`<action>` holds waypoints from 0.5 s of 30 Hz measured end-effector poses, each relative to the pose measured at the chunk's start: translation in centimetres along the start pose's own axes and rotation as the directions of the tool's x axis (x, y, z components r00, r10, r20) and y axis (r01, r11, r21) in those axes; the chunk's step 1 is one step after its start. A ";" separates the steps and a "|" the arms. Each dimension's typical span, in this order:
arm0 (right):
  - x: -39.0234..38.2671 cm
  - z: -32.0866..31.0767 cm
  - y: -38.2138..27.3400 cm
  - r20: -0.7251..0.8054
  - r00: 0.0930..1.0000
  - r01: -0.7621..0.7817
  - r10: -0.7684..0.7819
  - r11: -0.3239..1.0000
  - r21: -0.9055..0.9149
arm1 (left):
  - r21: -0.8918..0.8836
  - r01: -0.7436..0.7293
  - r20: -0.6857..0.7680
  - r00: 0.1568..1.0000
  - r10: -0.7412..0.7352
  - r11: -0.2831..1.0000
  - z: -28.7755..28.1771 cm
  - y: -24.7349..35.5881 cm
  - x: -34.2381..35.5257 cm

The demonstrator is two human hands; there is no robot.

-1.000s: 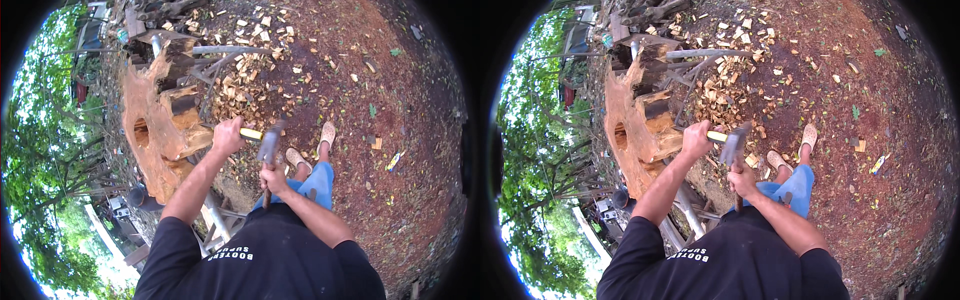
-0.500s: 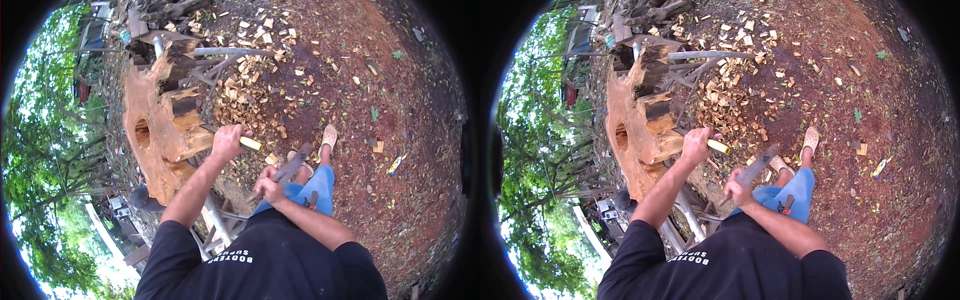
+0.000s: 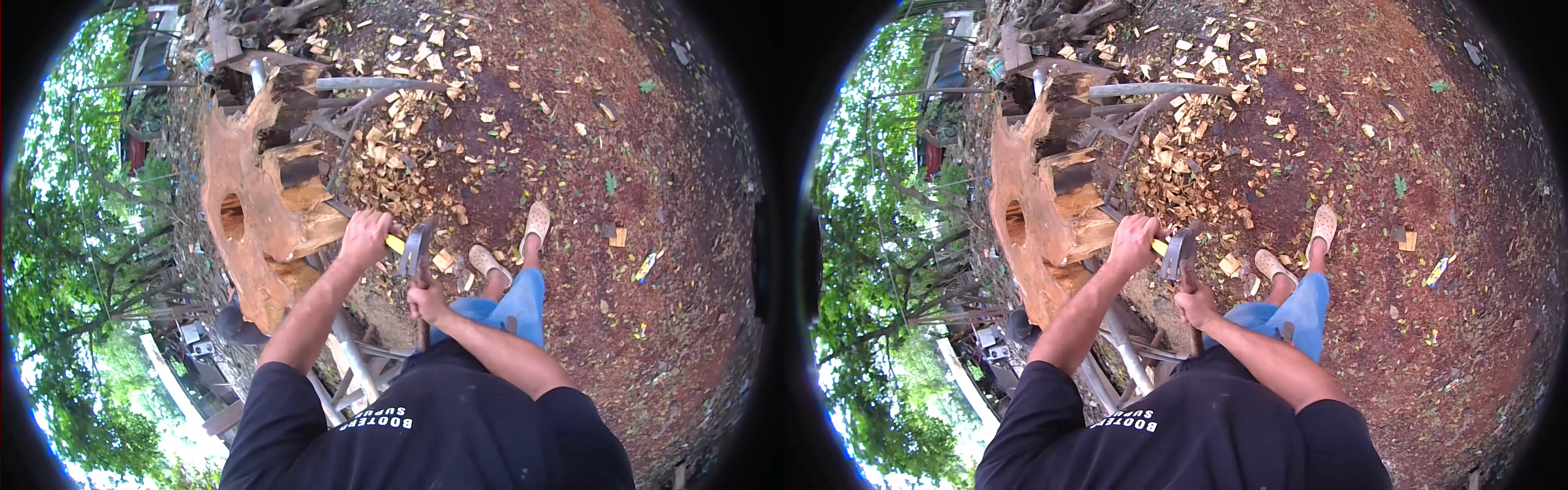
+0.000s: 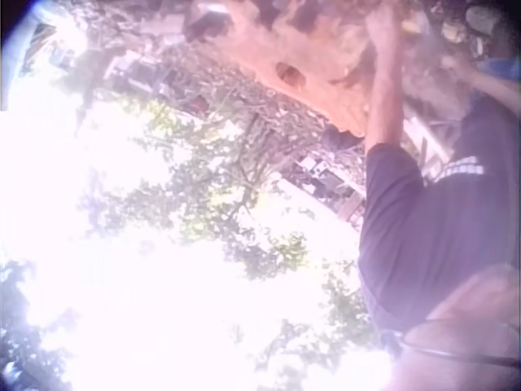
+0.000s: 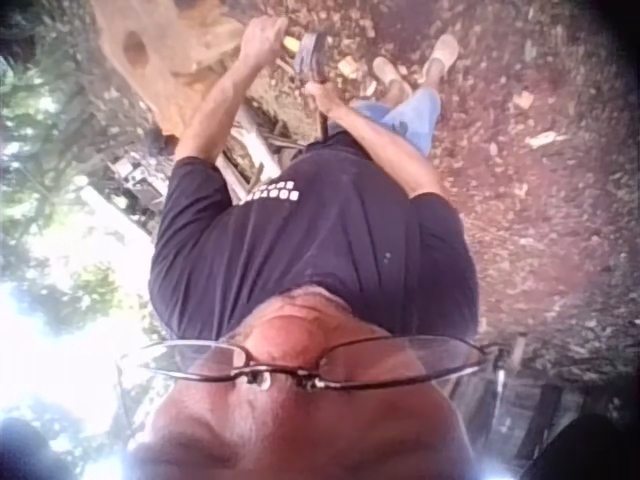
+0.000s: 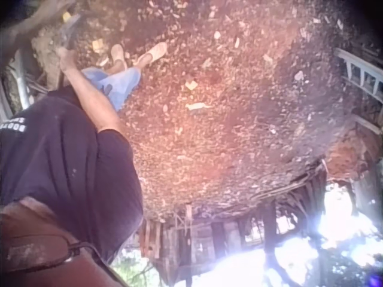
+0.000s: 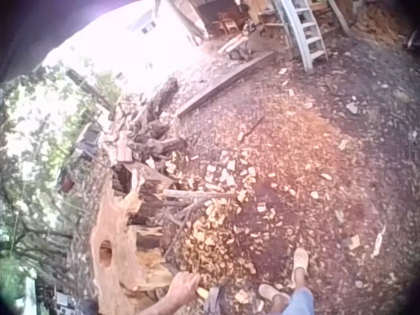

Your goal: The person uses a hammer to strike a chisel, removing chips from a large wood slab resting on sawhorses. They move around the wood, striking at various points to shape the surface and edges.

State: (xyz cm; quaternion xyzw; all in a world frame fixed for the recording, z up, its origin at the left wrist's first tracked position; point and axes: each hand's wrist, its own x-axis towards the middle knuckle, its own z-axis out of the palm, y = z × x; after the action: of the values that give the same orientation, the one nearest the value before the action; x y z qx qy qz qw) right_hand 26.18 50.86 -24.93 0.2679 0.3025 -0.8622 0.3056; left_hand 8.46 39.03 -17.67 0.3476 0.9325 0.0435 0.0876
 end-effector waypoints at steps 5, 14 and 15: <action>-0.5 -0.9 1.4 -0.013 0.994 0.105 -0.105 0.993 0.062 | -0.003 0.008 0.027 1.000 -0.008 1.000 0.6 0.1 -0.9; 1.7 -4.4 1.3 -0.047 0.997 -0.073 0.068 0.991 -0.112 | 0.098 -0.034 0.195 0.981 0.015 0.995 -0.5 -0.5 -0.5; 1.9 -5.2 1.1 -0.054 0.998 -0.032 0.025 0.991 -0.133 | 0.072 0.009 0.226 0.974 -0.025 0.997 -0.7 -0.4 0.3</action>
State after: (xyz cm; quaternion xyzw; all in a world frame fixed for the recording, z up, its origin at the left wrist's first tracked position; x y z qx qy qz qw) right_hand 27.11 53.08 -30.02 0.2735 0.3638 -0.8282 0.3272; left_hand 7.82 38.89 -17.12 0.3452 0.9203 -0.0303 0.1815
